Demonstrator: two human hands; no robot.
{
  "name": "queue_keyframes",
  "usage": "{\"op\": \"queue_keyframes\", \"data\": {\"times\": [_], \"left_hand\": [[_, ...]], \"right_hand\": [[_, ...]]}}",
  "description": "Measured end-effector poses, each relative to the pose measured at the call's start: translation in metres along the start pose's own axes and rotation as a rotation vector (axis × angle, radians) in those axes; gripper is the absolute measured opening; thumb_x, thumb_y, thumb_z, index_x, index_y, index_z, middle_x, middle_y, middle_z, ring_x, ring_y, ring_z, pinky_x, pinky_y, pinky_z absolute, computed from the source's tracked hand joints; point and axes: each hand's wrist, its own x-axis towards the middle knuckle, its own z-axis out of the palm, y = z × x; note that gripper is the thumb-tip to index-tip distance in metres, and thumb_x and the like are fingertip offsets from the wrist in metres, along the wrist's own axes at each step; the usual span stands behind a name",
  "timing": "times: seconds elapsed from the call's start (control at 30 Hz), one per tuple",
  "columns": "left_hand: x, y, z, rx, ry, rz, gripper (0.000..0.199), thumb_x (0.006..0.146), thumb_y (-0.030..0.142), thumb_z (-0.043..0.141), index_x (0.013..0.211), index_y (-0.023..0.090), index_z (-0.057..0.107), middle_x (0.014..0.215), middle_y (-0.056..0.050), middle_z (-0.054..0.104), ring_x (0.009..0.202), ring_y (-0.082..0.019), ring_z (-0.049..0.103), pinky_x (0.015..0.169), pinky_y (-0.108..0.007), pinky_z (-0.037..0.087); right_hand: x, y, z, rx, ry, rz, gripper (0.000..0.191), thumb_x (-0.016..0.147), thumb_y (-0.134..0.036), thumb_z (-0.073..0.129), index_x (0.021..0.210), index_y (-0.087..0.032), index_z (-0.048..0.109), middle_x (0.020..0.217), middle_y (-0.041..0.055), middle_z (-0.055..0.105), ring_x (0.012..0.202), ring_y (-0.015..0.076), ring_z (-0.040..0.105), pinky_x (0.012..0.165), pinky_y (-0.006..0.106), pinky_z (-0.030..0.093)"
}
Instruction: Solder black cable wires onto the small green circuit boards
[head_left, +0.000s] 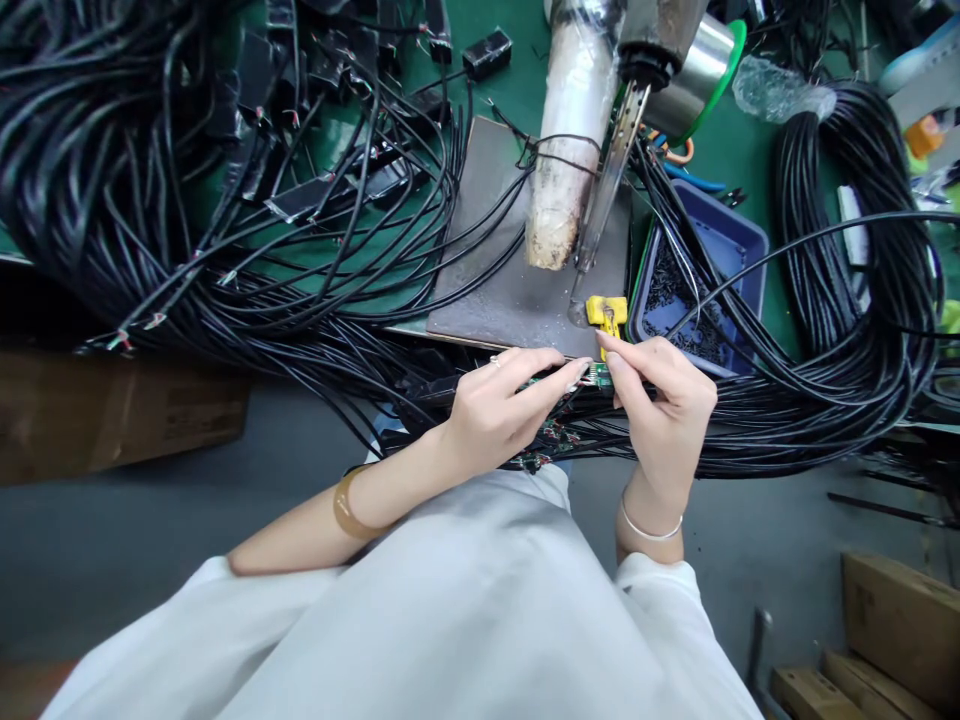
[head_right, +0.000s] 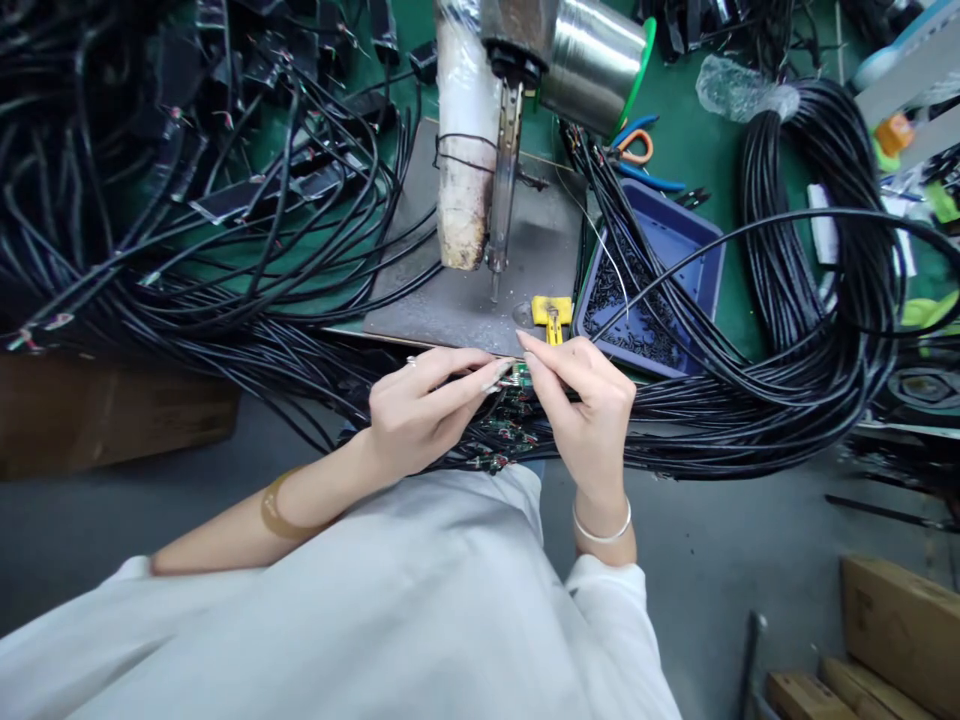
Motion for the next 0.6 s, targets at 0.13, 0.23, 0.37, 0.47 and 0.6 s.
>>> {"op": "queue_keyframes", "data": {"times": [0.13, 0.23, 0.37, 0.47, 0.6], "left_hand": [[0.010, 0.007, -0.003, -0.425, -0.097, -0.296, 0.018, 0.094, 0.011, 0.058, 0.102, 0.012, 0.074, 0.087, -0.007, 0.075, 0.078, -0.012, 0.068, 0.076, -0.022, 0.055], [0.016, 0.011, -0.006, -0.695, -0.176, -0.586, 0.018, 0.094, 0.019, 0.058, 0.093, 0.011, 0.074, 0.067, -0.001, 0.065, 0.057, -0.008, 0.057, 0.057, -0.018, 0.049], [0.023, 0.010, -0.008, -0.771, -0.169, -0.759, 0.020, 0.090, 0.024, 0.061, 0.097, 0.010, 0.074, 0.063, 0.000, 0.062, 0.053, -0.007, 0.050, 0.049, -0.018, 0.041], [0.028, 0.006, -0.009, -0.745, -0.135, -0.789, 0.017, 0.086, 0.023, 0.064, 0.090, 0.010, 0.075, 0.070, -0.002, 0.068, 0.058, -0.008, 0.054, 0.053, -0.019, 0.044], [0.033, 0.001, -0.015, -0.733, -0.142, -0.757, 0.031, 0.091, 0.027, 0.059, 0.063, 0.013, 0.065, 0.056, 0.000, 0.058, 0.055, -0.009, 0.051, 0.057, -0.022, 0.045]], "right_hand": [[0.000, 0.000, -0.001, -0.008, -0.035, -0.004, 0.022, 0.094, -0.018, 0.062, 0.110, -0.022, 0.076, 0.073, -0.0020, 0.062, 0.067, 0.0087, 0.057, 0.067, 0.026, 0.047], [0.001, 0.000, 0.001, -0.051, -0.034, -0.023, 0.023, 0.095, -0.018, 0.061, 0.111, -0.023, 0.076, 0.072, -0.0021, 0.060, 0.066, 0.0088, 0.056, 0.066, 0.026, 0.047], [0.006, 0.003, 0.003, -0.133, -0.011, -0.067, 0.023, 0.095, -0.017, 0.060, 0.112, -0.021, 0.076, 0.077, -0.0007, 0.063, 0.068, 0.0088, 0.056, 0.067, 0.025, 0.046], [0.010, 0.006, 0.003, -0.137, -0.026, -0.052, 0.022, 0.095, -0.019, 0.060, 0.111, -0.022, 0.076, 0.075, -0.0012, 0.062, 0.066, 0.0090, 0.055, 0.065, 0.025, 0.046], [0.013, 0.009, 0.004, -0.091, -0.077, -0.029, 0.022, 0.095, -0.020, 0.060, 0.109, -0.023, 0.076, 0.069, -0.0024, 0.056, 0.062, 0.0092, 0.051, 0.062, 0.026, 0.043]]}}
